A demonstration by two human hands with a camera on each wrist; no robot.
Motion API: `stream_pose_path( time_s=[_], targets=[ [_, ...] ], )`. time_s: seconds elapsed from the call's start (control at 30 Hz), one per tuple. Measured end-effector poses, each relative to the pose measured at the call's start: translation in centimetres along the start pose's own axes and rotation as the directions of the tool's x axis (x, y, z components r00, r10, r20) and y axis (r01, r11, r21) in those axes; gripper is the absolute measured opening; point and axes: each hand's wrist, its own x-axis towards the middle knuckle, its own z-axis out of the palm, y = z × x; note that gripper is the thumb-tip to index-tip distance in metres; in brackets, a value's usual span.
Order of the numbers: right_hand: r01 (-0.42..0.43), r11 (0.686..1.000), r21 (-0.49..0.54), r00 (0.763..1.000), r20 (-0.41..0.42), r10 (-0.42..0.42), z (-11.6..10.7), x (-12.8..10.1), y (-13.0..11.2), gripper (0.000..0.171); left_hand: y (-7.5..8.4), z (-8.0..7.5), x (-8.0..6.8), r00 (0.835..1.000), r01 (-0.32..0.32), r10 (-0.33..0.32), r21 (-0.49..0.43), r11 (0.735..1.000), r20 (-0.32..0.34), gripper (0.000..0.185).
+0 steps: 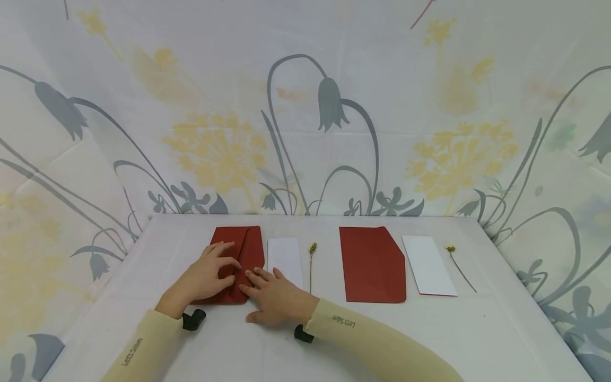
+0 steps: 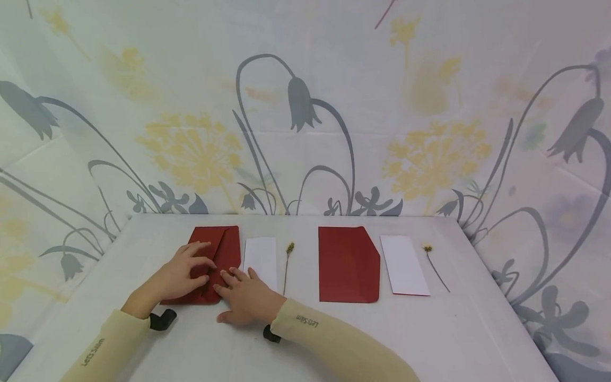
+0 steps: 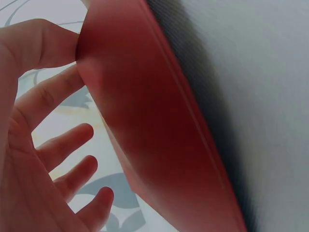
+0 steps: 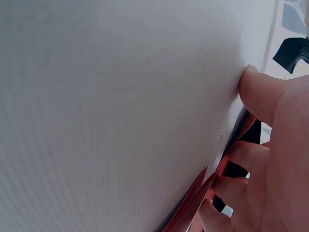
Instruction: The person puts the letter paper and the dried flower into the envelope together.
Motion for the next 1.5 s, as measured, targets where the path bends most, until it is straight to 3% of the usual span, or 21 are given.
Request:
stream_pose_path(
  time_s=[0.17, 0.43, 0.67, 1.0, 1.17, 1.33, 1.5],
  targets=[
    [-0.004, 1.000, 0.011, 1.000, -0.001, 0.004, 0.0, 0.0, 0.0, 0.070, 0.0, 0.0, -0.2, 1.000, 0.001, -0.001, 0.020, 1.000, -0.012, 0.021],
    [-0.017, 0.998, 0.053, 1.000, 0.012, 0.017, 0.2, 0.2, 0.1, 0.071, 0.1, 0.4, -0.7, 0.996, 0.020, -0.018, -0.015, 1.000, 0.082, 0.046],
    [-0.013, 0.997, 0.080, 1.000, 0.011, 0.012, 0.3, 0.3, 0.6, 0.069, 0.4, 0.7, -0.6, 0.996, 0.025, -0.022, -0.029, 0.999, 0.085, 0.047],
    [0.042, 0.988, 0.152, 0.993, -0.115, -0.024, 0.3, -0.3, 1.7, 0.051, 0.8, 0.8, -0.7, 0.995, 0.060, -0.059, -0.012, 0.998, 0.086, 0.048],
    [0.053, 0.955, 0.291, 0.986, -0.167, -0.003, 0.1, -1.0, 2.9, 0.043, 1.0, 0.6, -0.6, 0.994, 0.065, -0.065, 0.005, 0.998, 0.084, 0.048],
    [0.013, 0.906, 0.423, 0.979, -0.191, 0.075, -0.1, -1.9, 4.2, 0.039, 1.0, 0.7, -0.5, 0.993, 0.066, -0.068, 0.022, 0.998, 0.092, 0.048],
    [-0.067, 0.870, 0.488, 0.937, -0.270, 0.224, 0.0, -2.7, 5.9, 0.031, 0.9, 0.8, -0.4, 0.993, 0.065, -0.066, 0.013, 0.998, 0.099, 0.049]
  ],
)
